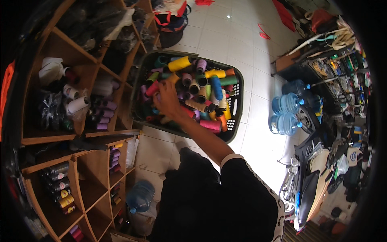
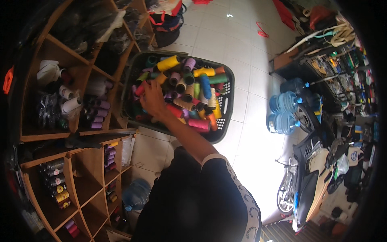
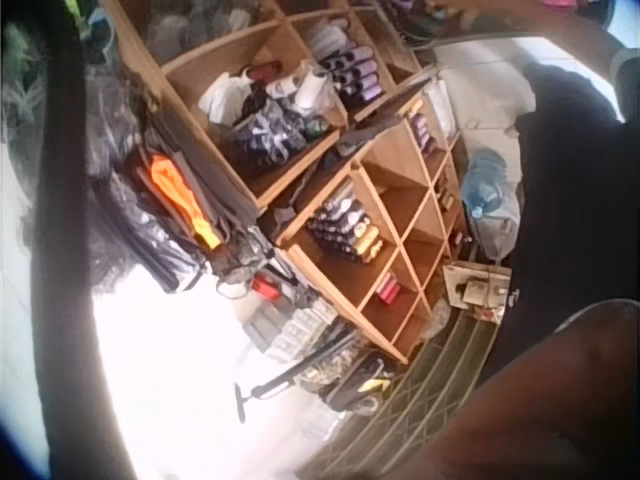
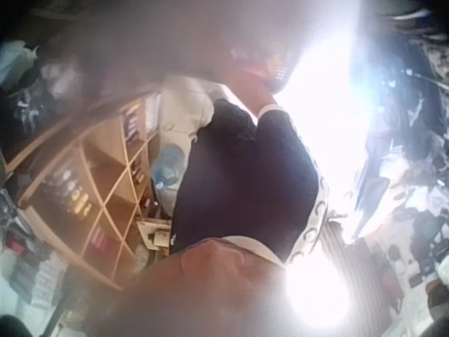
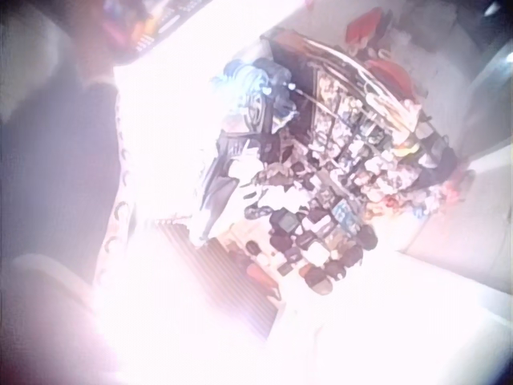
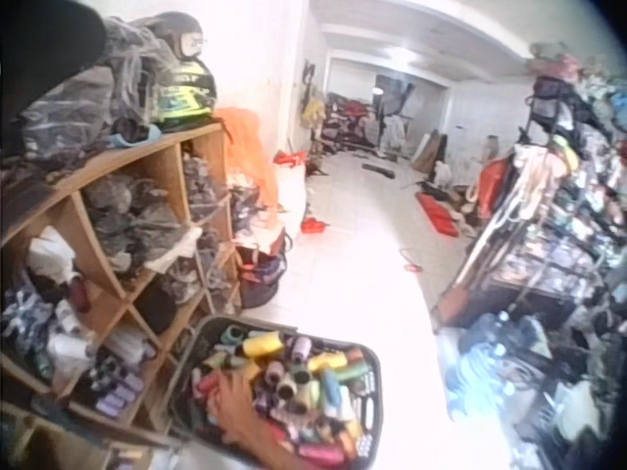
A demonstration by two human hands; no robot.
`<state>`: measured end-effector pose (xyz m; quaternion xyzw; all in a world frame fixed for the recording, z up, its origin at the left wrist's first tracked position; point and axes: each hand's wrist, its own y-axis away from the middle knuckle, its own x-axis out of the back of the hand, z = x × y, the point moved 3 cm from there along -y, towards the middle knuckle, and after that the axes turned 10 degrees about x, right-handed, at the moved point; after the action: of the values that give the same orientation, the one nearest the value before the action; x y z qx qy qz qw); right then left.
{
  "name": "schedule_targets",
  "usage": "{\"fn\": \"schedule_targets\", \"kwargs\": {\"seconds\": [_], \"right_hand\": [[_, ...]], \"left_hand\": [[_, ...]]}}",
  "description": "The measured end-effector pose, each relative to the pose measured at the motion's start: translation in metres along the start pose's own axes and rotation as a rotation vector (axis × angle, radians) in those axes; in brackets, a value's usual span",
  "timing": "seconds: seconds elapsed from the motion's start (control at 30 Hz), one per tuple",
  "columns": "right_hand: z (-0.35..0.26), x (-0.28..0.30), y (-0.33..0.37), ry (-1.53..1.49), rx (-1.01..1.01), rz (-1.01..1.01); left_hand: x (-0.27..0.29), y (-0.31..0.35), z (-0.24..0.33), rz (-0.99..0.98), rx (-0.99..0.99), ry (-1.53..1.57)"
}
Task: The person picks up colorful thread spools from a plastic basket on the floor and places them one by one into a wooden shelf unit. The person handles pink, purple, blue, red, and beige spools, arranging them in the shelf compartments.
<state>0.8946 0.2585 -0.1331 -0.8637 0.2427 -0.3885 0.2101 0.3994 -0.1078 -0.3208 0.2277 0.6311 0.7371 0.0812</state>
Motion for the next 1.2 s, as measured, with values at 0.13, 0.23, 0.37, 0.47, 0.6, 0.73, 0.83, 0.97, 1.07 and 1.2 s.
{"fn": "schedule_targets", "kwargs": {"seconds": [0.13,0.23,0.37,0.47,0.6,0.73,0.83,0.97,1.07,1.2], "right_hand": [[0.004,0.061,0.074,0.136,-0.119,0.228],[0.053,0.102,0.114,0.433,-0.557,0.430],[0.119,0.134,0.125,0.385,-0.793,0.382],[0.143,0.140,0.123,0.337,-0.786,0.310],[0.150,0.138,0.122,0.142,-0.819,0.270],[0.147,0.159,0.131,-0.162,-0.888,0.214],[0.145,0.173,0.135,-0.323,-0.863,0.352],[0.159,0.186,0.137,-0.448,-0.786,0.519],[0.109,0.196,0.099,-0.452,-0.705,0.523],[0.004,0.200,0.055,-0.759,-0.570,0.442]], "left_hand": [[0.023,0.002,0.030,0.030,0.105,0.137],[0.030,0.007,0.053,0.064,0.089,0.192],[0.027,0.044,0.104,0.056,0.037,0.049],[0.022,0.052,0.126,0.055,0.057,-0.025],[0.027,0.041,0.125,0.041,0.004,-0.063],[0.027,0.028,0.114,0.026,-0.025,-0.031],[0.032,0.006,0.087,0.028,0.017,-0.012],[0.033,0.017,0.106,0.039,-0.068,-0.108],[0.041,0.026,0.128,0.040,-0.179,0.206],[0.008,0.151,0.284,0.184,-0.916,-0.098]]}}
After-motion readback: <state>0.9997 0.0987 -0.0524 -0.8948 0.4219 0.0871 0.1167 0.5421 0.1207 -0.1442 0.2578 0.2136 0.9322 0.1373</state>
